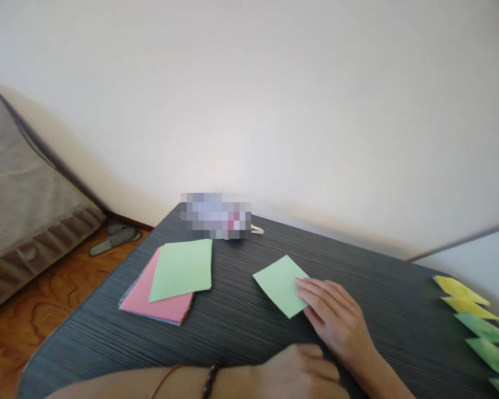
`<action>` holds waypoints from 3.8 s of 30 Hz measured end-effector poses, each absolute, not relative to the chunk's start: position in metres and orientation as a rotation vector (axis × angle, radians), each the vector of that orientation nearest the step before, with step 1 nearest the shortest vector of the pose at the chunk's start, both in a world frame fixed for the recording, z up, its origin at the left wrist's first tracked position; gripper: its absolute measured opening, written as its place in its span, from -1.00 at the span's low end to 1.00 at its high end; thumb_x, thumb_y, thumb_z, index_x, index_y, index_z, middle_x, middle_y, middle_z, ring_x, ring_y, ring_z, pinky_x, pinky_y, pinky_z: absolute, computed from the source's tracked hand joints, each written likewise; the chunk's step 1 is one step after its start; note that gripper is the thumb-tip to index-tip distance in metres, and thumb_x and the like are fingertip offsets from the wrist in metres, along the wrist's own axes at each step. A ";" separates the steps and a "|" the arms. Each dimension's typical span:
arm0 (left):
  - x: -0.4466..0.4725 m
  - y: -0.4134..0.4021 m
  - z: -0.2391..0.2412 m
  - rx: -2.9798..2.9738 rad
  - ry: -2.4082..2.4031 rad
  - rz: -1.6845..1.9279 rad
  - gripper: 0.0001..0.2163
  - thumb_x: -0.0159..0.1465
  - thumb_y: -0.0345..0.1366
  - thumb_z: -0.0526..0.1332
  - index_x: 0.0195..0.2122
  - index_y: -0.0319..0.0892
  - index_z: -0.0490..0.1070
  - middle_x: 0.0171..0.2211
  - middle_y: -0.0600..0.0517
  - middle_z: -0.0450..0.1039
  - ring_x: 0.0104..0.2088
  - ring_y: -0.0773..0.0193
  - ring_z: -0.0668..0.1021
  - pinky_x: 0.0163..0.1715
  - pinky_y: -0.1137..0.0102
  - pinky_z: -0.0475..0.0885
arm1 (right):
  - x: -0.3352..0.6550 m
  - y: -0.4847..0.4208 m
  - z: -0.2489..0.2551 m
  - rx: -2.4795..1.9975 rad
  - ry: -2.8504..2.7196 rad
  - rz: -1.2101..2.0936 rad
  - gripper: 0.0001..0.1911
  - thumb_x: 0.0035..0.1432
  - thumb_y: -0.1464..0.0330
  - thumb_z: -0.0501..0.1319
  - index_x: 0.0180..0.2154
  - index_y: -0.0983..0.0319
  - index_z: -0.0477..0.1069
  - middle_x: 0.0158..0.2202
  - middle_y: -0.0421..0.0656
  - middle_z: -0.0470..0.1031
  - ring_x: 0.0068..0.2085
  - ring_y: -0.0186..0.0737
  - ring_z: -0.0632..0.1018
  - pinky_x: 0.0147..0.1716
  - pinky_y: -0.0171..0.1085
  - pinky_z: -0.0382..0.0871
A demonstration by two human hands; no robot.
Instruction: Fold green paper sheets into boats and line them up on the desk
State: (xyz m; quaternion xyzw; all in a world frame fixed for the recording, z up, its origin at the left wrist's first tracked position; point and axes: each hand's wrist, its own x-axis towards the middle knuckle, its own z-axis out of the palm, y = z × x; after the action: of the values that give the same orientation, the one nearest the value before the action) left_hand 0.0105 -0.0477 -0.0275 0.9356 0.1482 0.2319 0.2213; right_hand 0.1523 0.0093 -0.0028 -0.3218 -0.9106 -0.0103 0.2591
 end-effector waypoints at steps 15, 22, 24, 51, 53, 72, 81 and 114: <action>-0.021 -0.002 -0.006 2.350 1.198 0.714 -0.78 0.31 -0.38 0.07 -0.15 -0.01 0.47 -0.06 0.02 0.35 0.03 0.16 0.32 0.05 0.17 0.24 | 0.211 -0.006 -0.001 -1.175 -2.154 0.600 -0.90 0.19 0.35 0.17 -0.29 0.09 0.47 -0.27 -0.15 0.51 -0.21 -0.16 0.51 -0.20 -0.13 0.47; -0.021 -0.002 -0.003 2.283 1.375 0.748 -0.76 0.25 -0.34 0.18 -0.08 0.05 0.47 -0.22 -0.01 0.26 -0.18 0.20 0.34 -0.16 0.26 0.31 | 0.215 -0.008 -0.004 -1.047 -2.304 0.448 -0.75 0.20 0.45 0.14 -0.12 0.05 0.46 -0.29 -0.15 0.51 -0.27 -0.20 0.47 -0.27 -0.14 0.43; -0.020 -0.001 -0.001 2.289 1.351 0.689 -0.72 0.25 -0.24 0.20 0.00 0.06 0.42 -0.29 0.01 0.31 -0.25 0.23 0.36 -0.24 0.30 0.29 | 0.214 -0.010 -0.008 -1.065 -2.262 0.296 -0.68 0.18 0.48 0.15 -0.07 0.05 0.45 -0.31 -0.13 0.45 -0.32 -0.22 0.44 -0.35 -0.18 0.42; -0.018 0.002 0.004 1.286 0.996 0.965 -0.91 0.07 -0.34 0.34 -0.40 -0.20 0.49 -0.32 0.04 0.53 -0.28 0.28 0.55 -0.23 0.43 0.43 | 0.220 -0.003 -0.012 -1.261 -1.853 0.880 -0.73 0.21 0.33 0.17 -0.04 0.04 0.40 -0.06 -0.20 0.51 -0.05 -0.22 0.51 -0.07 -0.26 0.36; -0.017 0.001 0.003 1.256 0.980 0.972 -0.89 0.06 -0.35 0.35 -0.42 -0.22 0.45 -0.36 0.06 0.49 -0.32 0.31 0.54 -0.26 0.45 0.42 | 0.220 -0.002 -0.010 -1.197 -1.891 0.866 -0.83 0.20 0.35 0.17 -0.16 0.09 0.45 0.04 -0.17 0.43 -0.02 -0.20 0.49 -0.03 -0.25 0.33; -0.013 0.000 0.006 1.274 0.991 0.876 -0.70 0.15 -0.30 0.28 -0.10 -0.21 0.33 -0.24 -0.02 0.52 -0.29 0.28 0.55 -0.23 0.38 0.48 | 0.210 -0.003 -0.008 -1.314 -1.861 0.864 -0.88 0.21 0.30 0.14 -0.36 0.19 0.29 -0.47 -0.24 0.37 -0.41 -0.30 0.43 -0.34 -0.29 0.26; 0.015 0.011 0.002 1.292 1.199 0.984 -0.64 0.20 -0.16 0.21 -0.01 -0.17 0.28 -0.20 -0.04 0.47 -0.25 0.22 0.51 -0.52 0.49 0.46 | 0.205 0.006 -0.009 -1.338 -1.653 0.953 -0.53 0.16 0.29 0.17 0.10 0.13 0.16 -0.35 -0.23 0.38 -0.46 -0.33 0.39 -0.47 -0.32 0.29; -0.005 0.000 0.007 1.585 1.255 0.764 -0.77 0.22 -0.16 0.21 -0.20 -0.18 0.47 -0.32 0.04 0.56 -0.31 0.25 0.56 -0.29 0.43 0.42 | 0.218 -0.001 0.001 -1.293 -2.008 0.806 -0.80 0.17 0.21 0.18 -0.33 0.20 0.45 -0.42 -0.22 0.53 -0.42 -0.30 0.50 -0.41 -0.32 0.31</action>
State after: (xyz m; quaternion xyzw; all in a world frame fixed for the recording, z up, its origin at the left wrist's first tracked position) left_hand -0.0049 0.0002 0.0066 0.6470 0.5125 0.3118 0.4707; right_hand 0.2176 -0.0015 0.0011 -0.4883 -0.7586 0.3044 0.3057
